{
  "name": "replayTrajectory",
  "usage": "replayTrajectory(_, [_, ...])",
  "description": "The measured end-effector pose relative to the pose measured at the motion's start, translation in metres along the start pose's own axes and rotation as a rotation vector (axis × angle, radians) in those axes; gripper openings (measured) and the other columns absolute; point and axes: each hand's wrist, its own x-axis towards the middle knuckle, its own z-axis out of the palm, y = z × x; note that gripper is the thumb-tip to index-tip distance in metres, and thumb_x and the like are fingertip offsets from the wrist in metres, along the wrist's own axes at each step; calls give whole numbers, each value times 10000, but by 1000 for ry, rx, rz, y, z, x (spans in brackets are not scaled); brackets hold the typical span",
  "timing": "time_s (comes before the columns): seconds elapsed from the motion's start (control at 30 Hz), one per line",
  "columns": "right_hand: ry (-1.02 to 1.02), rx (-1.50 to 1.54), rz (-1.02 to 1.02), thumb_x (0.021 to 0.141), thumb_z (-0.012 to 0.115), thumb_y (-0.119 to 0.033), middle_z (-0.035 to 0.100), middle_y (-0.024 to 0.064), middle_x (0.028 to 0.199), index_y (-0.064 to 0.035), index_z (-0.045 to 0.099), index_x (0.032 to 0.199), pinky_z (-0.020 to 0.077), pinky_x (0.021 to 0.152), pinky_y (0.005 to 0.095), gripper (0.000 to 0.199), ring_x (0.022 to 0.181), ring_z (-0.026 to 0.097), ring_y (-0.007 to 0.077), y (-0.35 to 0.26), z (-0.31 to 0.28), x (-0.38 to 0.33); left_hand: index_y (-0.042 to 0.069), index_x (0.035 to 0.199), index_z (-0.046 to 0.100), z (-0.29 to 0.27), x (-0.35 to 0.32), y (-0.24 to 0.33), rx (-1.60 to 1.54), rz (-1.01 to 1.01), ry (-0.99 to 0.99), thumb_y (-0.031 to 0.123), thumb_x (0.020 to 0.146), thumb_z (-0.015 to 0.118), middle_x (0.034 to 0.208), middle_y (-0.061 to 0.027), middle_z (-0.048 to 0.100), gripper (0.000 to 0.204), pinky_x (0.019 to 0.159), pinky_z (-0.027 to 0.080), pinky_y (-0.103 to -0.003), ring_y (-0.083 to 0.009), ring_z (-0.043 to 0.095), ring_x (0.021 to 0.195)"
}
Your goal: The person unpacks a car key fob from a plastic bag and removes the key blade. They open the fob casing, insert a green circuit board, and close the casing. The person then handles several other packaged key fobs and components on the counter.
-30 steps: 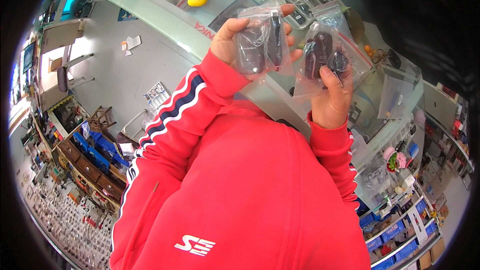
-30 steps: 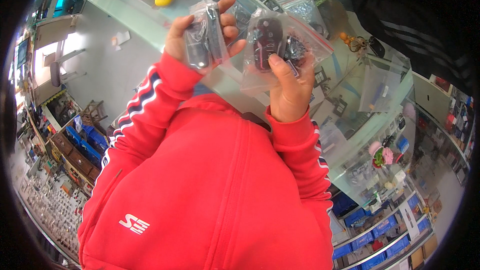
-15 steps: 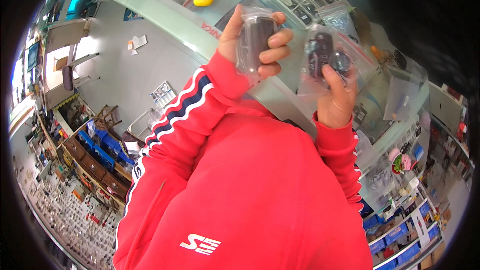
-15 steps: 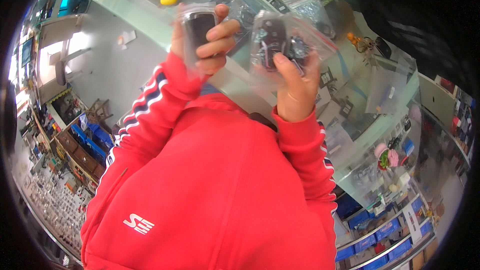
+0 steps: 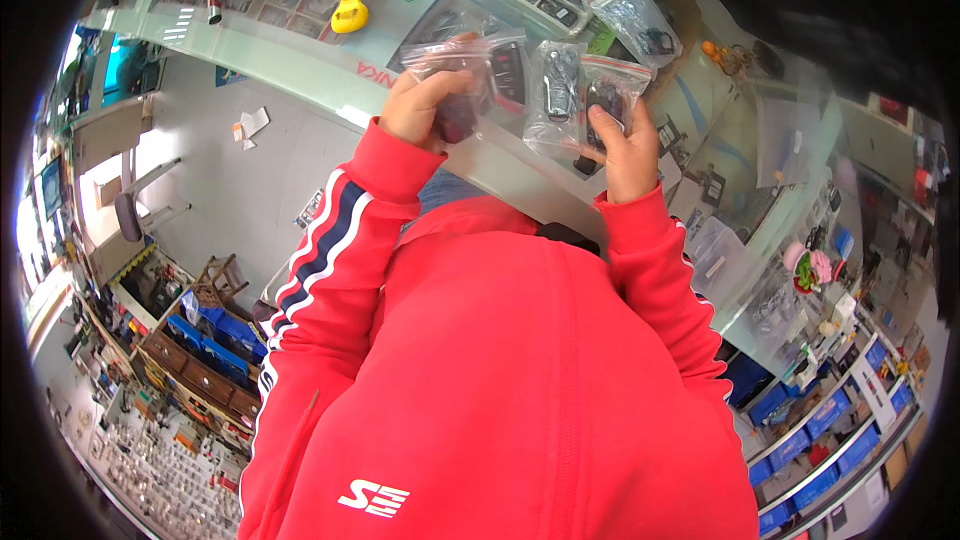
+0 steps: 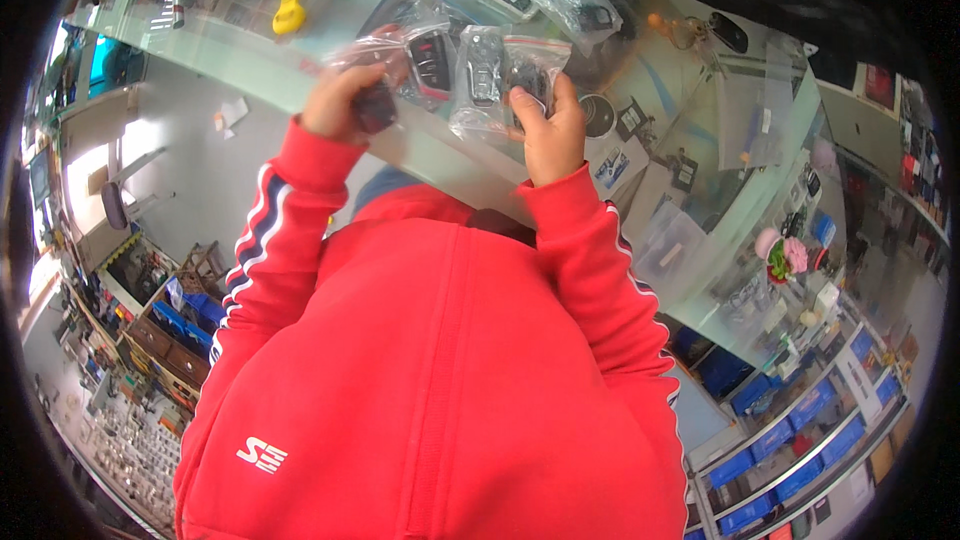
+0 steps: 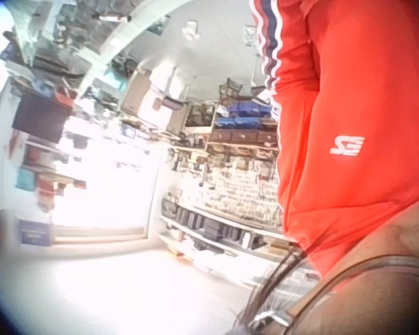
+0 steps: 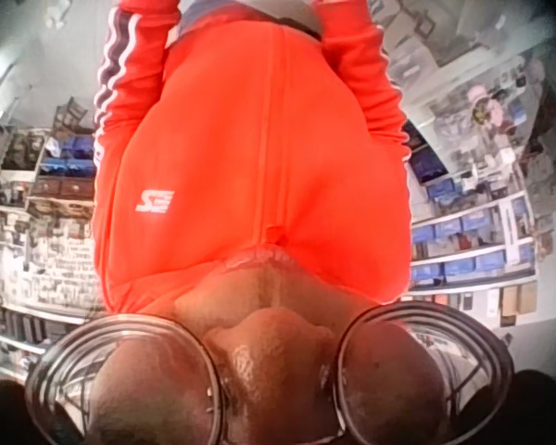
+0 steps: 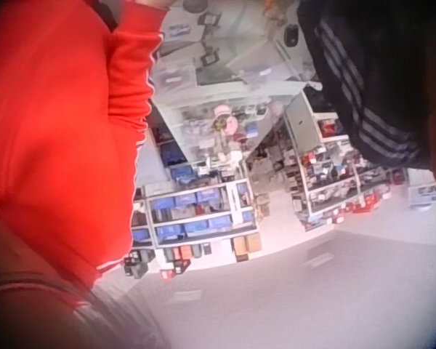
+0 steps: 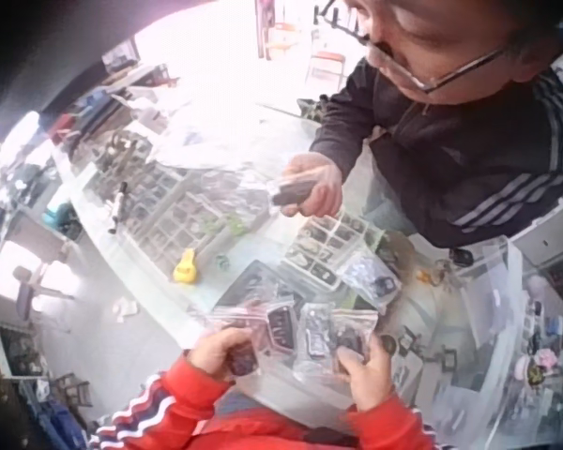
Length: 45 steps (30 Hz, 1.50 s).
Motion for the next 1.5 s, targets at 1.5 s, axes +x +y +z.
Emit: replayTrajectory(1.5, [-155,-278,-88,855,522,-129,596,66,938,-9,544,1054,441,710,236,234,825,541,106,21,96,-68,-33,885,626,-56,-7,70,760,-41,-255,97,756,664,771,-55,620,187,523,427,-192,-73,557,646])
